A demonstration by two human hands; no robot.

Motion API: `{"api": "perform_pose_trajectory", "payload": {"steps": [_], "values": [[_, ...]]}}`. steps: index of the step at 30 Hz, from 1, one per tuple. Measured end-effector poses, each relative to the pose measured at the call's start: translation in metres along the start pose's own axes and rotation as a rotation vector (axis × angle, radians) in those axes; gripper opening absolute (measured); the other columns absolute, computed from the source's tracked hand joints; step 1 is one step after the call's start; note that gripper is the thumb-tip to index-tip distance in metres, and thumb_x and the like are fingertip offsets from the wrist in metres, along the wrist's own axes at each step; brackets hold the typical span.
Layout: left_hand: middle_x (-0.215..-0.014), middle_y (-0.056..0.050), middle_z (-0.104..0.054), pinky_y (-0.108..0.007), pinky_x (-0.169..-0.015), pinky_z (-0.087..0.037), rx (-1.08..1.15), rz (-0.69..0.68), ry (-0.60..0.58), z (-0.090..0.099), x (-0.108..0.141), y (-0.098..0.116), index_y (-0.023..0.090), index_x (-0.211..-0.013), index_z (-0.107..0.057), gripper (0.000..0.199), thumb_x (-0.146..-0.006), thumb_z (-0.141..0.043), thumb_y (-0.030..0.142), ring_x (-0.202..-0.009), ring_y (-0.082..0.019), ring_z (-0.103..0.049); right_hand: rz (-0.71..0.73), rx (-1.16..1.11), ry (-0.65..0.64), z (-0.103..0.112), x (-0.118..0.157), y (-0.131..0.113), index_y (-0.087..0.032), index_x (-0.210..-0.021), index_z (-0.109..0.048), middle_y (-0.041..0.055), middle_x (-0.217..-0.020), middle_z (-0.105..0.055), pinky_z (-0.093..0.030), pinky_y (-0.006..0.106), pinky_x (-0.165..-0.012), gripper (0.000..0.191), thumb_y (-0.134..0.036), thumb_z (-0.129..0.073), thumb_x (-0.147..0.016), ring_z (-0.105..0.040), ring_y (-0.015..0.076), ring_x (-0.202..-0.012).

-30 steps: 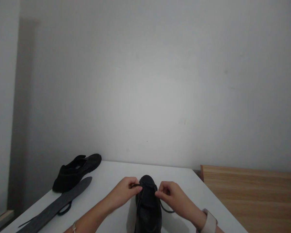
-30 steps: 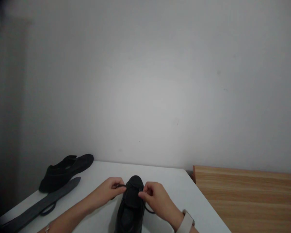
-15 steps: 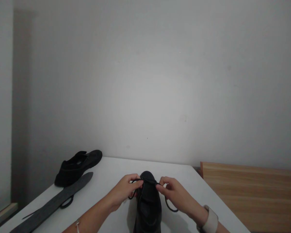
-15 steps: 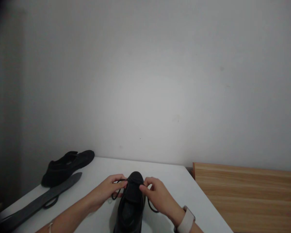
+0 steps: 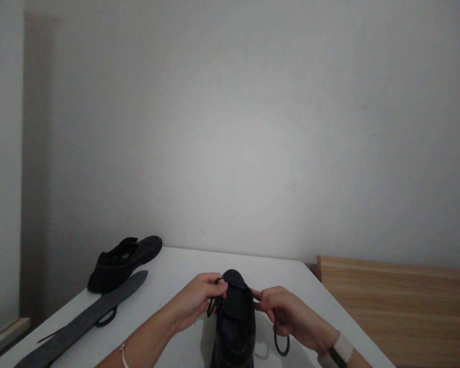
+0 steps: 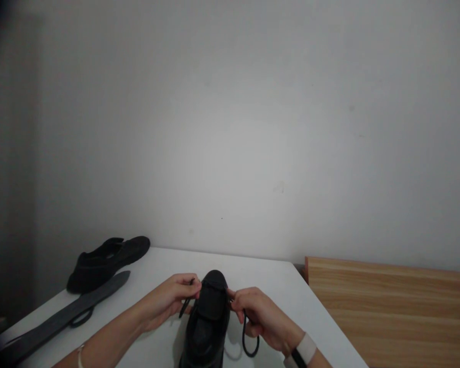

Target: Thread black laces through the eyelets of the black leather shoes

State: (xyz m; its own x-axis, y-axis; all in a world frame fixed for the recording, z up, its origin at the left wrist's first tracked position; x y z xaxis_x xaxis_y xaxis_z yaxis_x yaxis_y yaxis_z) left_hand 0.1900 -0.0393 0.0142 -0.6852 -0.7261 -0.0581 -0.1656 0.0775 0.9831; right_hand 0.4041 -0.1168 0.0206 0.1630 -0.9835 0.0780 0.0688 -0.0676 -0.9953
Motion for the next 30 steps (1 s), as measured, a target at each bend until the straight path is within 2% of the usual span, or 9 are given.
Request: {"api": "perform_pose_trajectory", "payload": {"steps": [6,10,12,15,18,21,24,27,30], "values": [[-0.075,-0.002,-0.052,-0.03,-0.072,-0.043,-0.017,0.02,-0.061,0.003,0.003,0.002,0.016,-0.07,-0.058,0.028,-0.071,-0.071,0.041,-0.073,-0.015,-0.051,0.011,0.076,-0.034,0.002,0.005,-0.005,-0.016,-0.05,-0.053,0.0037,-0.071,-0.059,-0.011,0.022,-0.04,0.035,-0.043,-0.066,-0.068,-0.038,0.0069,-0.048],[-0.094,-0.008,-0.058,-0.032,-0.082,-0.041,-0.496,-0.146,0.062,0.009,0.007,0.018,0.017,-0.08,-0.07,0.031,-0.078,-0.06,0.047,-0.094,-0.022,-0.053,0.096,0.328,0.007,-0.006,0.011,-0.018,-0.015,-0.063,-0.064,0.0109,-0.117,-0.062,-0.019,0.02,-0.039,0.042,-0.053,-0.056,-0.08,-0.048,0.0081,-0.056],[-0.098,-0.009,-0.058,-0.032,-0.08,-0.041,-0.732,-0.256,0.172,0.009,0.011,0.032,0.018,-0.084,-0.073,0.038,-0.083,-0.051,0.049,-0.093,-0.023,-0.054,0.184,0.461,0.094,-0.009,0.013,-0.027,-0.016,-0.067,-0.065,0.011,-0.127,-0.057,-0.029,0.02,-0.041,0.043,-0.055,-0.053,-0.082,-0.056,0.0118,-0.066],[-0.084,-0.006,-0.06,-0.032,-0.073,-0.041,-0.867,-0.347,0.278,-0.001,0.017,0.054,0.017,-0.089,-0.075,0.044,-0.085,-0.046,0.051,-0.079,-0.021,-0.055,0.35,0.575,0.142,-0.017,0.015,-0.044,-0.017,-0.065,-0.062,0.0092,-0.111,-0.064,-0.045,0.025,-0.059,0.041,-0.051,-0.052,-0.086,-0.06,0.0169,-0.079],[-0.069,-0.004,-0.062,-0.03,-0.064,-0.042,-0.738,-0.327,0.256,-0.019,0.02,0.07,0.014,-0.094,-0.073,0.047,-0.085,-0.047,0.052,-0.067,-0.019,-0.055,0.454,0.61,0.114,-0.028,0.018,-0.064,-0.018,-0.063,-0.06,0.0052,-0.088,-0.067,-0.046,0.027,-0.072,0.038,-0.046,-0.052,-0.088,-0.059,0.0168,-0.08],[-0.081,-0.007,-0.069,-0.03,-0.071,-0.047,-0.508,-0.384,0.17,-0.04,0.019,0.075,0.012,-0.094,-0.072,0.044,-0.084,-0.052,0.05,-0.074,-0.019,-0.06,0.512,0.578,0.108,-0.039,0.023,-0.081,-0.018,-0.067,-0.062,0.0031,-0.081,-0.063,-0.044,0.026,-0.07,0.035,-0.044,-0.053,-0.089,-0.057,0.0158,-0.079],[-0.088,-0.009,-0.07,-0.034,-0.085,-0.047,-0.303,-0.458,0.093,-0.053,0.016,0.074,0.012,-0.094,-0.07,0.046,-0.082,-0.056,0.054,-0.082,-0.02,-0.062,0.586,0.583,0.204,-0.046,0.026,-0.091,-0.019,-0.071,-0.065,0.0031,-0.082,-0.06,-0.041,0.026,-0.069,0.031,-0.043,-0.055,-0.088,-0.054,0.0161,-0.08],[-0.063,-0.004,-0.063,-0.034,-0.074,-0.049,-0.211,-0.407,0.022,-0.058,0.013,0.072,0.011,-0.098,-0.068,0.055,-0.08,-0.054,0.061,-0.064,-0.018,-0.059,0.641,0.546,0.266,-0.046,0.026,-0.092,-0.019,-0.074,-0.068,0.0027,-0.078,-0.059,-0.04,0.028,-0.07,0.032,-0.045,-0.056,-0.087,-0.053,0.0159,-0.077],[-0.048,0.006,-0.04,-0.026,-0.054,-0.041,-0.221,-0.407,0.054,-0.057,0.01,0.073,0.009,-0.097,-0.068,0.058,-0.079,-0.055,0.063,-0.048,-0.011,-0.045,0.621,0.291,0.266,-0.042,0.018,-0.085,-0.018,-0.075,-0.066,-0.0006,-0.065,-0.052,-0.039,0.027,-0.06,0.039,-0.052,-0.051,-0.089,-0.048,0.0133,-0.063]]}}
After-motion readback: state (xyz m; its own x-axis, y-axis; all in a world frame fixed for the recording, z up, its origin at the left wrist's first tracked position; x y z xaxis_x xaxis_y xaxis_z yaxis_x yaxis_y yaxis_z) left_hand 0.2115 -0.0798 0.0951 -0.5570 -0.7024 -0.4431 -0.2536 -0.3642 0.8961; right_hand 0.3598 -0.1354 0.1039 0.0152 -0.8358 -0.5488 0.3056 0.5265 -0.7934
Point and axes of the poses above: each hand's wrist, its own x-axis away from the middle knuckle, its own z-axis out of the back of the hand, y = z × x, the point moved 1 cm from there along -x, towards the middle knuckle
